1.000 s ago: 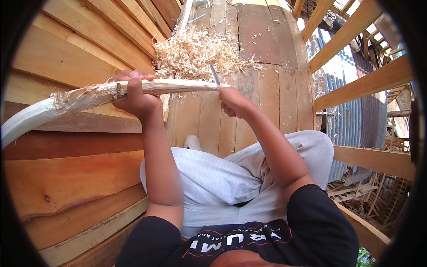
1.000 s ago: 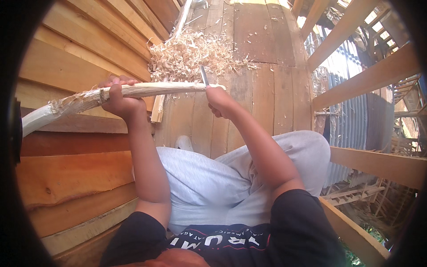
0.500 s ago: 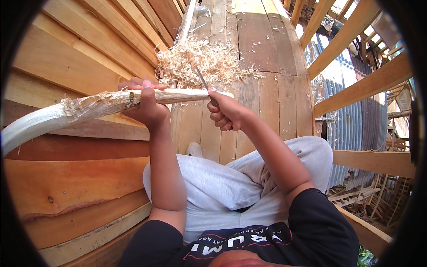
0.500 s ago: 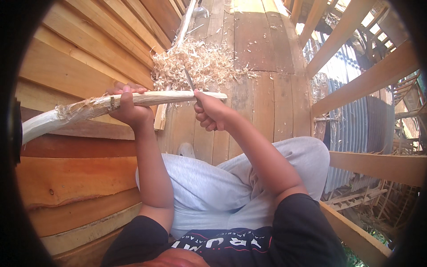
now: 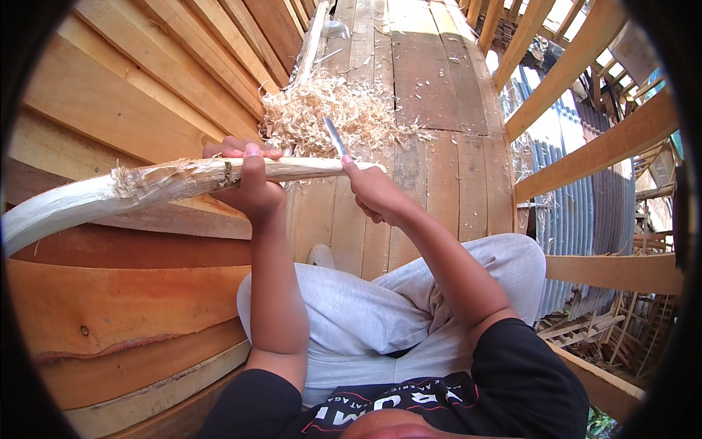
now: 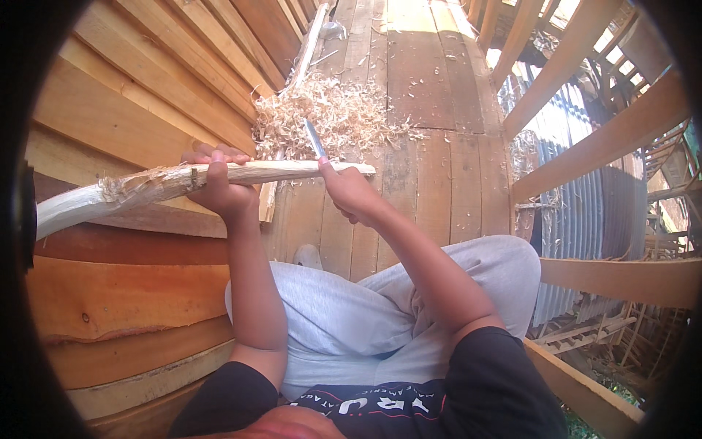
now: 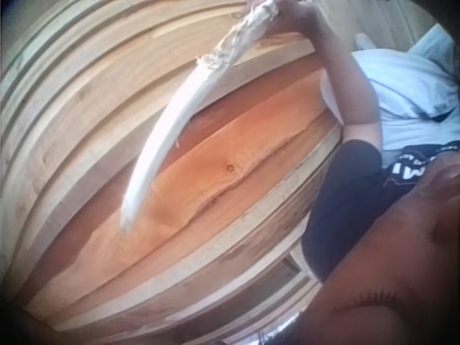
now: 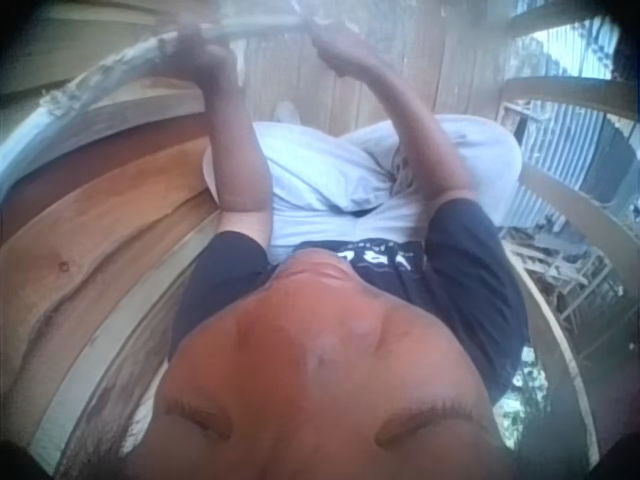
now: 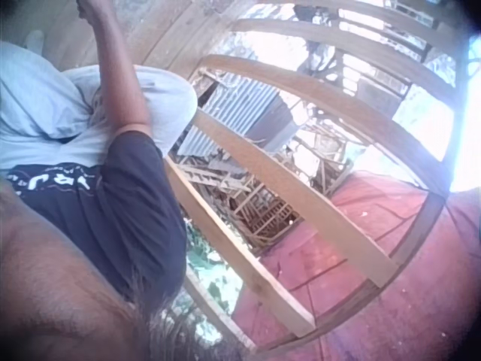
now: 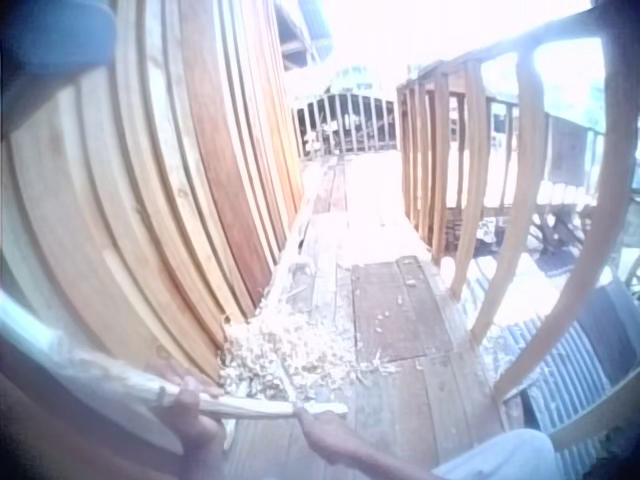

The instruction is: The person sits on a wooden floor and uses a knife to shave and shape a curved piece of wood. They hold the wood with one hand and carefully remove thin layers with the other, creating wood shavings that accumulate on the floor.

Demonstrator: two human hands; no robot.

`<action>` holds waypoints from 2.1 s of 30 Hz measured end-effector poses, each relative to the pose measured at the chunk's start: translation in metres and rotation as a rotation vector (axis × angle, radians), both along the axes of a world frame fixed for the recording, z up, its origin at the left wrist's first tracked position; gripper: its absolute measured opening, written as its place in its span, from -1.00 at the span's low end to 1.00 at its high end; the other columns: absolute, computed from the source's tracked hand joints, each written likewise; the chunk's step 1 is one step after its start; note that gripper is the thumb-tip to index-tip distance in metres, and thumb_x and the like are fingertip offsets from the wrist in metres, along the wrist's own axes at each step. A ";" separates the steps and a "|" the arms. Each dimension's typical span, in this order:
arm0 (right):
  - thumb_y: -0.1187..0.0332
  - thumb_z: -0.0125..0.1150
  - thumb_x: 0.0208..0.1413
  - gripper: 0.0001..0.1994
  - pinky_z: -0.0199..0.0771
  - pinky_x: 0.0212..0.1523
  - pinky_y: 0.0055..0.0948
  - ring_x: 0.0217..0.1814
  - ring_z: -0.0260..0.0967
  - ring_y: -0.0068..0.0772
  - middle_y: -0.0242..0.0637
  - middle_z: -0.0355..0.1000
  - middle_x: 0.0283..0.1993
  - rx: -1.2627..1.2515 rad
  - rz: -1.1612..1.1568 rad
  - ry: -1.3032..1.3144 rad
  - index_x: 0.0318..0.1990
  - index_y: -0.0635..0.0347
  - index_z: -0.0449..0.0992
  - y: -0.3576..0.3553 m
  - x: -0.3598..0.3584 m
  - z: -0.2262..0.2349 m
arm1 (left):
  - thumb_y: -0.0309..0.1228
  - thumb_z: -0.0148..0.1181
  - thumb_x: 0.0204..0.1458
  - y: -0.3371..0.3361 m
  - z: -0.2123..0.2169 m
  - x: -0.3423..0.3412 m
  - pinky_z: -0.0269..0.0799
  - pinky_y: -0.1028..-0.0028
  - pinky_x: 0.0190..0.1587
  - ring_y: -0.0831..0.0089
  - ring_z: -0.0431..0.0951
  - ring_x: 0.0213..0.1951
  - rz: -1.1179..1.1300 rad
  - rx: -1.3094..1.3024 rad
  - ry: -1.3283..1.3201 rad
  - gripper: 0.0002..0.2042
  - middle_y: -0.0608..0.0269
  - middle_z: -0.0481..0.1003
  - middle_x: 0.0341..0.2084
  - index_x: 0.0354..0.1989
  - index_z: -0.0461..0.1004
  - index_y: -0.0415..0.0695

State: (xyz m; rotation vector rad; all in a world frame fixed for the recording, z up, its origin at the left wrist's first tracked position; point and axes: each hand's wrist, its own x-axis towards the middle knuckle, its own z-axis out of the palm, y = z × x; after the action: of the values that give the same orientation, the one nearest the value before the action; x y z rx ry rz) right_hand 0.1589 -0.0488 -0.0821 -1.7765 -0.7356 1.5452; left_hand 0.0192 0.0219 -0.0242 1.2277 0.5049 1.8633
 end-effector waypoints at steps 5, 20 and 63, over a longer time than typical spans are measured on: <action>-0.28 -0.36 0.25 -0.41 -0.40 -0.82 -0.60 -0.78 -0.41 -0.71 -0.64 -0.23 -0.75 -0.142 0.096 0.787 -0.66 -0.06 -0.04 0.001 0.020 -0.017 | -0.62 0.03 -0.15 0.001 -0.002 0.000 0.47 0.46 -0.53 0.44 0.36 -0.63 -0.035 0.013 0.003 -0.81 0.29 0.23 -0.65 -0.41 0.19 -0.08; -0.09 -0.25 0.32 -0.45 0.11 -0.70 -0.44 -0.71 0.13 -0.53 -0.35 0.22 -0.65 0.153 -0.067 -0.070 -0.59 0.13 0.29 0.002 0.008 -0.034 | -0.62 0.05 -0.13 0.008 -0.005 -0.009 0.49 0.45 -0.51 0.46 0.40 -0.65 -0.036 0.011 0.006 -0.81 0.28 0.25 -0.63 -0.41 0.17 -0.11; -0.25 -0.29 0.26 -0.40 -0.34 -0.81 -0.56 -0.78 -0.40 -0.69 -0.67 -0.26 -0.75 -0.132 0.186 0.767 -0.70 -0.08 -0.08 0.001 0.034 -0.014 | -0.61 0.05 -0.14 -0.008 0.006 0.010 0.47 0.46 -0.57 0.46 0.39 -0.66 0.009 0.033 0.056 -0.82 0.29 0.24 -0.67 -0.42 0.20 -0.08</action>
State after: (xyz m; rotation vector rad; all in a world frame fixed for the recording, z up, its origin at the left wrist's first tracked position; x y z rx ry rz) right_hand 0.1930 -0.0482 -0.0958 -1.0583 -0.4194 2.2319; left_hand 0.0289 0.0142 -0.0180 1.3041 0.5121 1.8560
